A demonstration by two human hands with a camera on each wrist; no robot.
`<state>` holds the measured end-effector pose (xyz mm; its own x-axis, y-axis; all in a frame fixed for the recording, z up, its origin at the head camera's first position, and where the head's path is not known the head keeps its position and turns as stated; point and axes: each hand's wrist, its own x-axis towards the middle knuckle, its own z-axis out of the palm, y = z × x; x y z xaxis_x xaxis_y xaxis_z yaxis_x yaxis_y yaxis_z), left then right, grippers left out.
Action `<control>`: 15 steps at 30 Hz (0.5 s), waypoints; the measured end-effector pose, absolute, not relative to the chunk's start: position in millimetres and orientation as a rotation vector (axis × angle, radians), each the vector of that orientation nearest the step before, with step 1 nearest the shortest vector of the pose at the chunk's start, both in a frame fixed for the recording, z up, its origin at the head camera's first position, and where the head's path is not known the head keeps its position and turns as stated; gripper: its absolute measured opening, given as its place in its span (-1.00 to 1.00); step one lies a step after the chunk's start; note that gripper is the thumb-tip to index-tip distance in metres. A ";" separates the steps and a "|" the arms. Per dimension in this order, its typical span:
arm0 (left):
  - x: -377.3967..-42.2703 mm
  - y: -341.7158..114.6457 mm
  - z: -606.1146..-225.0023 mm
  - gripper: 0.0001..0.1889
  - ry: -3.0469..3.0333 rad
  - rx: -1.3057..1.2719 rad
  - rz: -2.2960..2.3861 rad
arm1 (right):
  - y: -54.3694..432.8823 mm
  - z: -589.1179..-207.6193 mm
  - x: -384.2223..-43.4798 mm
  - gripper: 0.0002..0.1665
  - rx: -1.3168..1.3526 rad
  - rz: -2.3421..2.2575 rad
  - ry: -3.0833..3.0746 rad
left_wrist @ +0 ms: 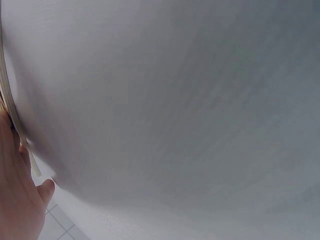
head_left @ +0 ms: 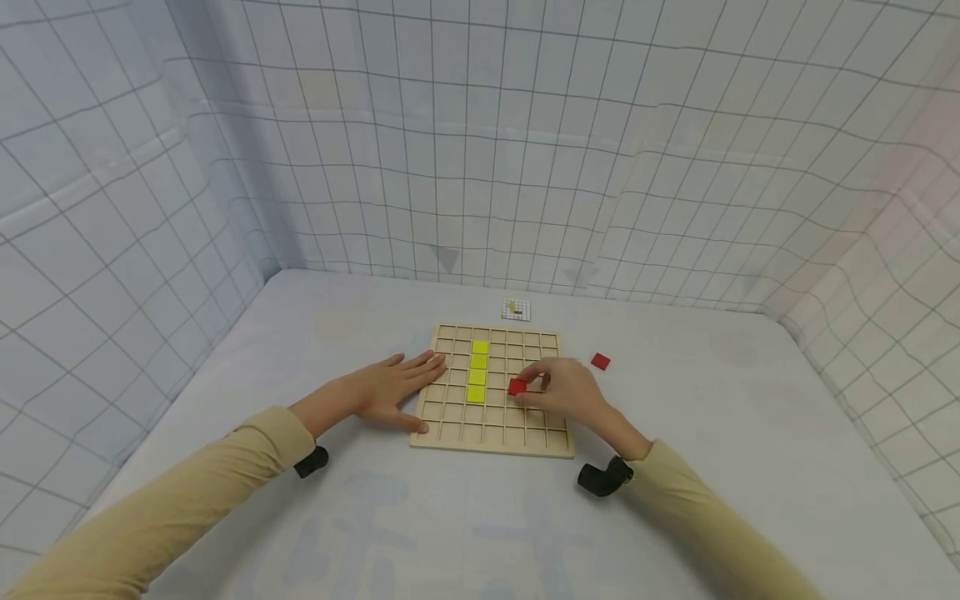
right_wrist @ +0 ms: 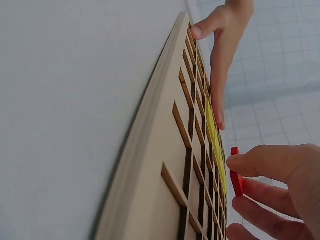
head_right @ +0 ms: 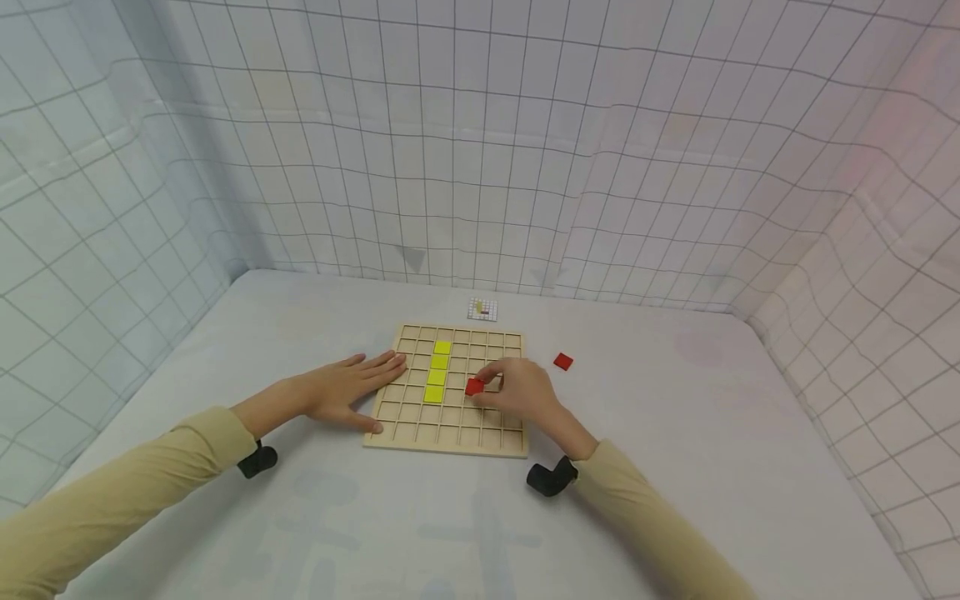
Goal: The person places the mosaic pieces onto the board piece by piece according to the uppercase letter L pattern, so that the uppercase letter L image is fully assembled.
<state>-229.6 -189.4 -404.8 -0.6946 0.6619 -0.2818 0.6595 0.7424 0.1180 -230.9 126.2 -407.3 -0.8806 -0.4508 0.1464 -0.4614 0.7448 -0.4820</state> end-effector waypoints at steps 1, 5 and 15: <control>-229.6 -189.4 -404.8 0.05 2.638 1.028 0.009 | 123.1 -407.7 -231.4 -0.63 0.772 0.815 -2.921; -228.9 -188.6 -403.9 0.05 2.637 1.018 0.011 | 112.7 -410.0 -233.7 -0.67 0.808 0.834 -2.947; -229.2 -188.6 -405.0 0.06 2.640 1.014 0.014 | 99.7 -415.4 -236.7 -0.72 0.840 0.839 -2.988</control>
